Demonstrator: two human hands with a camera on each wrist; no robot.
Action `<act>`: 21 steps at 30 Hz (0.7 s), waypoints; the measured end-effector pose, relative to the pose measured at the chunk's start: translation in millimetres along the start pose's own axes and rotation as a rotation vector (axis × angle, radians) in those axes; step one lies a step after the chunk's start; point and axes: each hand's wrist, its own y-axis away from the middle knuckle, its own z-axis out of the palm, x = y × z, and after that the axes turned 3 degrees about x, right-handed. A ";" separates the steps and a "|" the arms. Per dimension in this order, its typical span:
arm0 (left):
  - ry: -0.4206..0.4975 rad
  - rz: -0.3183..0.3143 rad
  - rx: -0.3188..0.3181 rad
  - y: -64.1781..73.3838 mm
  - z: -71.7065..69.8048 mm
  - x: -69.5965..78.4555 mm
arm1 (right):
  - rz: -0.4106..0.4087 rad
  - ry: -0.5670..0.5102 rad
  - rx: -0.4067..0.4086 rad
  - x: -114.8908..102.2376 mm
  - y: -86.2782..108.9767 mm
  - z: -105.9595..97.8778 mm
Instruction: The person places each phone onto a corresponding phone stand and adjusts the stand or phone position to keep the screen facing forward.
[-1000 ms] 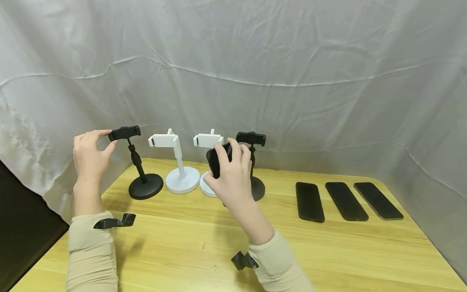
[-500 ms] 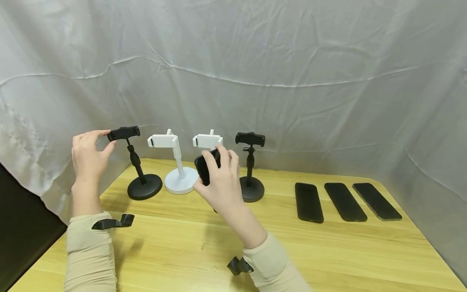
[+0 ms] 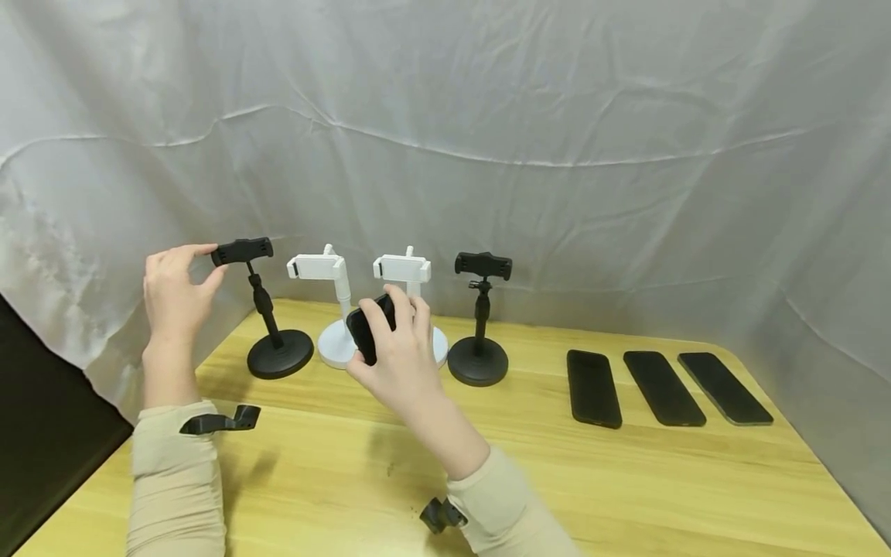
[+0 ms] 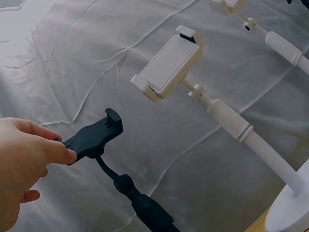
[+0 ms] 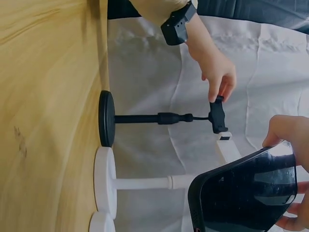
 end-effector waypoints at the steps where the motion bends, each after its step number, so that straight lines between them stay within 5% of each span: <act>1: -0.001 -0.002 -0.002 0.5 -0.2 -0.2 | 0.000 -0.008 -0.003 -1.3 0.1 1.8; 21: 0.004 0.005 0.028 2.7 -0.6 -5.7 | -0.014 -0.056 -0.025 -18.3 -12.8 27.2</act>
